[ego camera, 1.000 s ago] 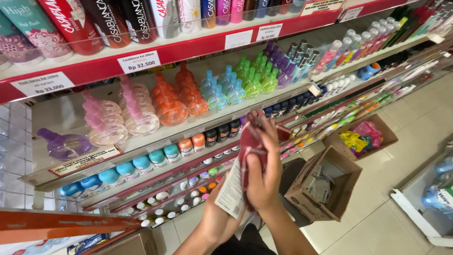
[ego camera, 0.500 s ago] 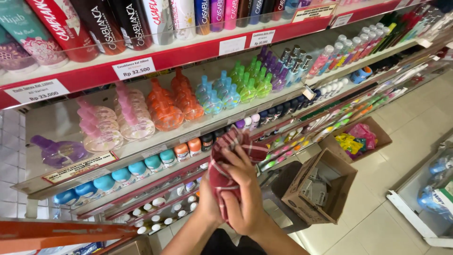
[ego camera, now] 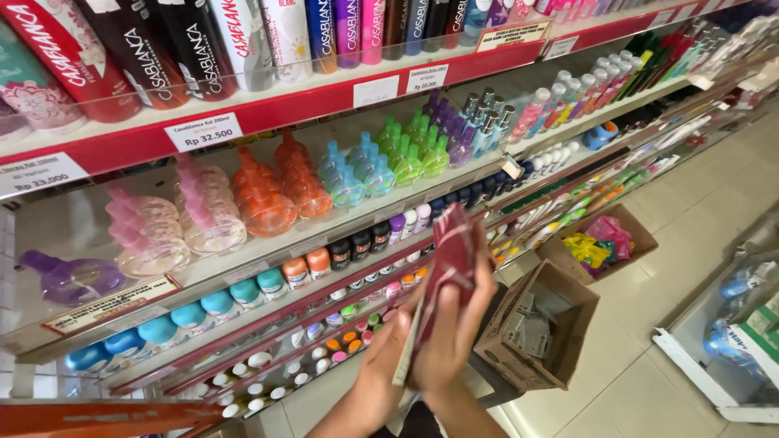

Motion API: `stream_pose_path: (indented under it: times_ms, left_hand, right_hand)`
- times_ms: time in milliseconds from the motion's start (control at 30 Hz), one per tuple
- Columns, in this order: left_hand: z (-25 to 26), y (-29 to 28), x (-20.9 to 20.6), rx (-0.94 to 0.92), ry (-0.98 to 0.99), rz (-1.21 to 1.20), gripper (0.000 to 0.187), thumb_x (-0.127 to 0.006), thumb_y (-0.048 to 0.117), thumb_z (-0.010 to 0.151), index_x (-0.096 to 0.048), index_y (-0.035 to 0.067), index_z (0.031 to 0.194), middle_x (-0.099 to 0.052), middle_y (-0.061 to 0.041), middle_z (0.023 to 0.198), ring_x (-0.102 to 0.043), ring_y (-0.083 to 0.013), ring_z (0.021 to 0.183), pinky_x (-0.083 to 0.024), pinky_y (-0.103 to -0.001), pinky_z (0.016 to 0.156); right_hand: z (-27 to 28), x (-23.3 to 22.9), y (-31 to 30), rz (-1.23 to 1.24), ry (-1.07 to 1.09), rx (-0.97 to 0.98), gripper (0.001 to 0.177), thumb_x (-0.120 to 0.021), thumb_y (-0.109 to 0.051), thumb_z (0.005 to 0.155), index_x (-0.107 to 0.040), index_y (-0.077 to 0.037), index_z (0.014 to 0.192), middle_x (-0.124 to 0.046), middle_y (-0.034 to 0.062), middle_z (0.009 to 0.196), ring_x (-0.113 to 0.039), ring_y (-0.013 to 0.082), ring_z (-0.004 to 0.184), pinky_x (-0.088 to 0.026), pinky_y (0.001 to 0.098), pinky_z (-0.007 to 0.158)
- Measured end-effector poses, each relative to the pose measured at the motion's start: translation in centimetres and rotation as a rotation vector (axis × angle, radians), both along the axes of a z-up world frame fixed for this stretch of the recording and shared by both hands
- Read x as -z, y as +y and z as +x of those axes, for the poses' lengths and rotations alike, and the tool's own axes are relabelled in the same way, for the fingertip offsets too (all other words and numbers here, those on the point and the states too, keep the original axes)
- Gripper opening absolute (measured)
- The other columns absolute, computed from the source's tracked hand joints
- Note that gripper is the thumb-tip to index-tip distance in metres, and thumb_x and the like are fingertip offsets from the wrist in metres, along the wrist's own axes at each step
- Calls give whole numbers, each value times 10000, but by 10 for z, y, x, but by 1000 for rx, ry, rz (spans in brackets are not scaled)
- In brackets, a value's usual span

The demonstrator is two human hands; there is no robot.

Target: Picking up battery packs from a floor box and wiping them with a cloth before placing them on a display hook.

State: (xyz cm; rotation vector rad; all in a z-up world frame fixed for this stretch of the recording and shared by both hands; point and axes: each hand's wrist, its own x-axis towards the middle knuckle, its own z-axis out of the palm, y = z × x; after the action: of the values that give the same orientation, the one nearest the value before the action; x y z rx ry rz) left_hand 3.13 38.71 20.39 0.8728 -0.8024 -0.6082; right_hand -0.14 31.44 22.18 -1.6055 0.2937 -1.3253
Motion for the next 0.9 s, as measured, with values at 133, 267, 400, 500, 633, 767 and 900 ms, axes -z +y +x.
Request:
stream_pose_path:
  times_ms: [133, 267, 400, 500, 633, 767, 900]
  left_hand:
    - [4, -8, 41, 41, 325, 91, 669, -287, 461, 1126, -478, -51, 1511, -627, -210, 1305, -624, -251, 1134, -505, -369, 1012]
    - [-17, -9, 14, -22, 70, -22, 698, -297, 485, 1130, -289, 8, 1640, -381, -164, 1674, -391, -228, 1528, -293, -367, 1241]
    - [2, -16, 3, -106, 315, 12, 739, -272, 532, 1034, -235, 97, 1630, -490, -96, 1554, -534, -194, 1368, -369, -323, 1166]
    - [13, -10, 1, 72, 603, -146, 789, -290, 564, 1117, -272, 31, 1697, -450, -261, 1472, -491, -324, 1207, -379, -477, 1075]
    - [-16, -13, -15, 21, 226, -23, 752, -321, 556, 1081, -279, 43, 1629, -438, -117, 1599, -477, -205, 1391, -362, -344, 1173]
    - [-2, -22, 74, 624, 754, -785, 556, -235, 325, 1372, -347, -185, 1564, -568, -280, 1325, -580, -340, 1222, -473, -433, 1091]
    - [-18, -41, 18, 105, 650, 11, 642, -319, 502, 1127, -455, 6, 1512, -611, -138, 1192, -591, -225, 996, -507, -392, 908]
  right_hand:
    - [-1, 3, 1, -169, 13, -127, 469, -339, -161, 1074, -275, -9, 1513, -270, 251, 1647, -444, 299, 1230, -389, 443, 1051]
    - [10, 19, -28, 343, -28, -122, 500, -368, -182, 1093, -340, 1, 1557, -479, 218, 1231, -438, 174, 863, -418, 343, 778]
    - [-2, 24, -10, 26, 37, 51, 401, -425, -101, 1084, -355, 4, 1465, -452, 145, 1273, -483, 187, 1043, -467, 370, 903]
    - [-15, 31, -6, -272, 73, -67, 370, -493, -56, 1042, -387, -16, 1394, -491, 153, 1286, -514, 234, 1150, -422, 398, 1044]
    - [-21, 38, -25, -147, 112, 71, 318, -585, -43, 1002, -462, -21, 1294, -548, 144, 1180, -564, 233, 1052, -476, 383, 997]
    - [-36, 41, -21, -82, 166, 27, 350, -626, -34, 968, -469, -5, 1279, -538, 153, 1167, -551, 239, 1047, -479, 368, 964]
    - [-42, 52, -49, -343, 81, -84, 350, -658, -86, 983, -459, -33, 1265, -559, 129, 1171, -600, 212, 1076, -492, 349, 1004]
